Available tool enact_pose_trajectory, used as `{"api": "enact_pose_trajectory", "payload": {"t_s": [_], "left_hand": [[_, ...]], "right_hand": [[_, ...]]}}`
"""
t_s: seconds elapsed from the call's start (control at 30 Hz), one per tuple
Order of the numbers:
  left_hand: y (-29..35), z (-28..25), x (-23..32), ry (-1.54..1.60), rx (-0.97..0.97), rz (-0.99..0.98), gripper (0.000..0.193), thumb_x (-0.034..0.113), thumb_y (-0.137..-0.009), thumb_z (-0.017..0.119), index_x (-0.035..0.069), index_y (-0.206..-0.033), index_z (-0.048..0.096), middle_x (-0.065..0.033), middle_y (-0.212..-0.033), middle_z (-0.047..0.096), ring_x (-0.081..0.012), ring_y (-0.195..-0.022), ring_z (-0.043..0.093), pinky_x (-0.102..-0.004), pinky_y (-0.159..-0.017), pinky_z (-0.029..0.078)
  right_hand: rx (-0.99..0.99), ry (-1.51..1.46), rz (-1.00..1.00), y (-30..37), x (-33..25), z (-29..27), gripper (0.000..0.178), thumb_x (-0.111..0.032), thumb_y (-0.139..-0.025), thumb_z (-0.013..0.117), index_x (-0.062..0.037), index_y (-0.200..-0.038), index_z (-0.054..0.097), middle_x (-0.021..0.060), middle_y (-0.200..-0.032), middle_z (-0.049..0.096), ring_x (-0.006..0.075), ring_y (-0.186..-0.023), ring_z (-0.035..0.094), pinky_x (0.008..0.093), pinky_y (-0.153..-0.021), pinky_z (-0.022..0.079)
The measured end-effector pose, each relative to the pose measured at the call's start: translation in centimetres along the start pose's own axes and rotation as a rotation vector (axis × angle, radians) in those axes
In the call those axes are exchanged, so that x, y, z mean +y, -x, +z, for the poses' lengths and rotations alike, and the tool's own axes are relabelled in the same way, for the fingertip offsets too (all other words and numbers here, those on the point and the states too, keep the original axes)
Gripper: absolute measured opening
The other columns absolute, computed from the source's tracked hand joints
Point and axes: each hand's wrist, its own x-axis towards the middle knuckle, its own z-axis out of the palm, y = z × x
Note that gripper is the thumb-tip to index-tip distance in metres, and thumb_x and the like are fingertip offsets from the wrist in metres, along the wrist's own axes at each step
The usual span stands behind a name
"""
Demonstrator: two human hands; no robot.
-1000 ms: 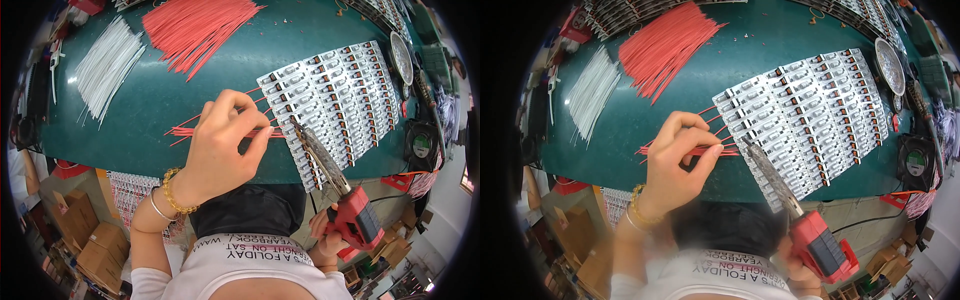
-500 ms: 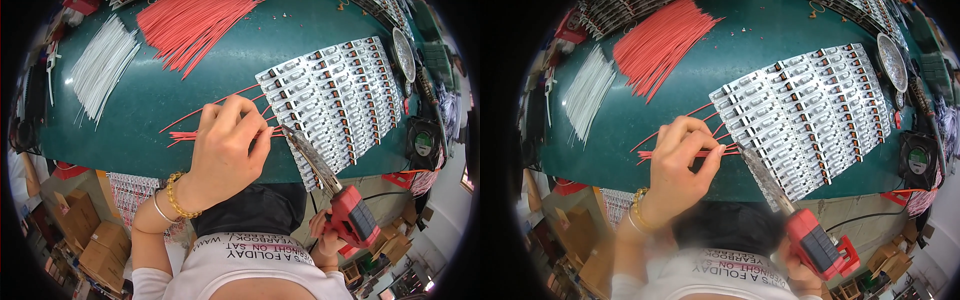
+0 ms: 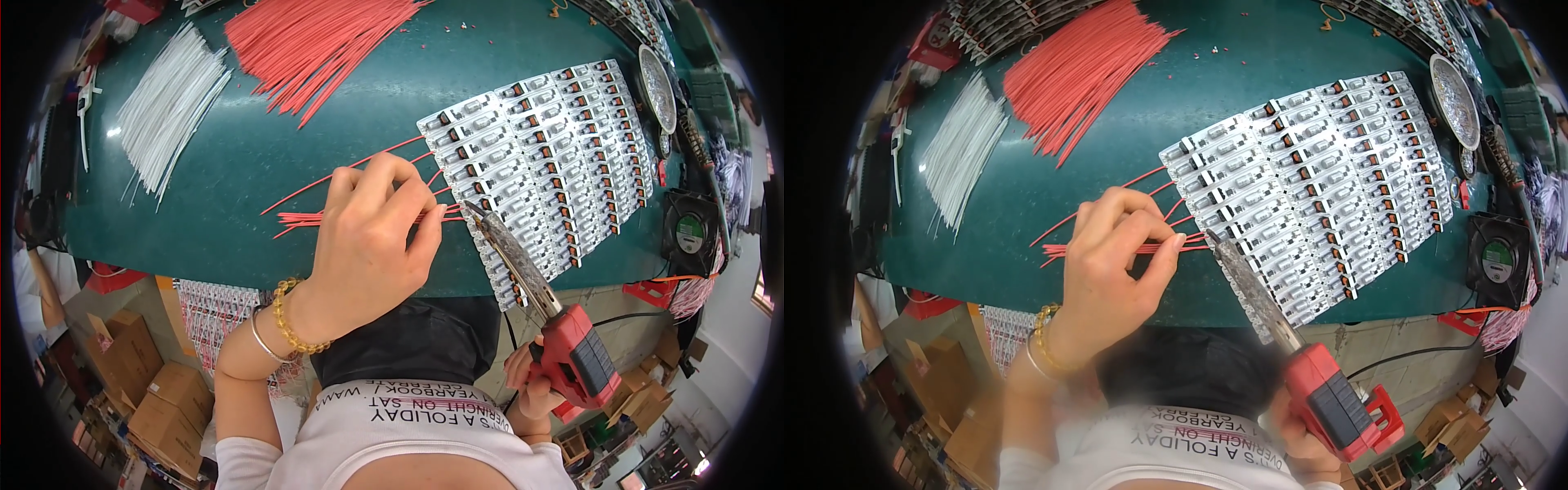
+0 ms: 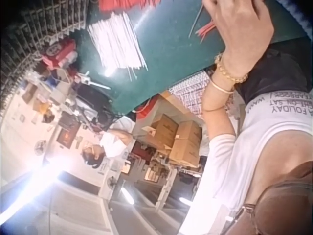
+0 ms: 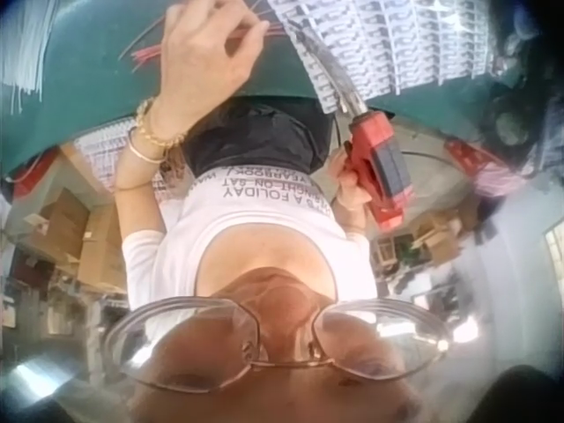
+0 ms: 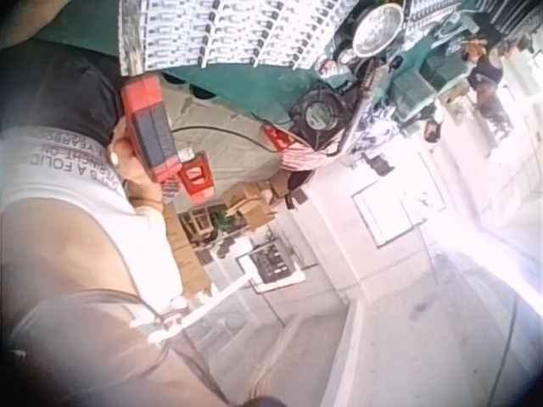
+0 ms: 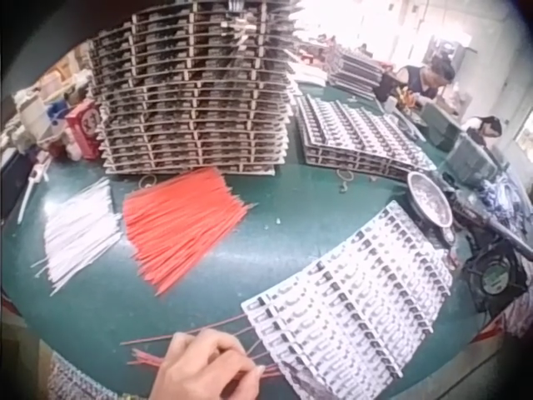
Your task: The person solders multiple red wires onto a circuit board assembly with a soldering iron.
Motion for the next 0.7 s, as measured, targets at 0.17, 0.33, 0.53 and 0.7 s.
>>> {"api": "enact_pose_trajectory", "payload": {"t_s": [0.17,0.33,0.53,0.7], "left_hand": [[0.2,0.1,-0.2,0.004,0.012,0.011,0.013,0.001,-0.075,0.071,0.004,-0.077,0.059,-0.0050,-0.087,0.055,-0.0236,-0.072,0.045,-0.0350,-0.070,0.038],[0.0,0.2,-0.1,0.000,0.013,0.000,0.012,0.002,-0.075,0.071,0.004,-0.077,0.059,-0.0051,-0.088,0.055,-0.0240,-0.073,0.046,-0.0355,-0.070,0.039],[-0.5,0.6,0.6,0.015,0.002,-0.015,0.012,0.002,-0.074,0.072,0.005,-0.075,0.060,-0.0052,-0.088,0.055,-0.0250,-0.076,0.048,-0.0363,-0.071,0.040],[-0.5,-0.2,0.2,0.011,-0.034,-0.050,0.012,0.002,-0.074,0.073,0.006,-0.076,0.061,-0.0055,-0.089,0.056,-0.0263,-0.080,0.051,-0.0378,-0.074,0.041]], "right_hand": [[0.017,0.133,-0.012,0.9,1.4,-0.6,0.077,-0.057,-0.085,0.067,0.0045,-0.128,0.050,-0.0025,-0.050,0.045,0.0116,-0.039,0.046,0.0264,-0.044,0.042],[0.016,0.161,-0.005,0.8,1.0,-1.0,0.079,-0.057,-0.084,0.067,0.0050,-0.129,0.049,-0.0022,-0.050,0.046,0.0115,-0.039,0.046,0.0266,-0.043,0.042],[0.162,-0.335,0.059,-2.0,-1.8,0.8,0.082,-0.060,-0.083,0.066,0.0048,-0.130,0.046,-0.0020,-0.049,0.046,0.0118,-0.038,0.045,0.0266,-0.042,0.041],[0.302,-0.178,-0.105,-6.7,-3.9,-0.1,0.089,-0.061,-0.083,0.066,0.0088,-0.132,0.040,0.0000,-0.051,0.047,0.0122,-0.041,0.047,0.0269,-0.045,0.041]]}}
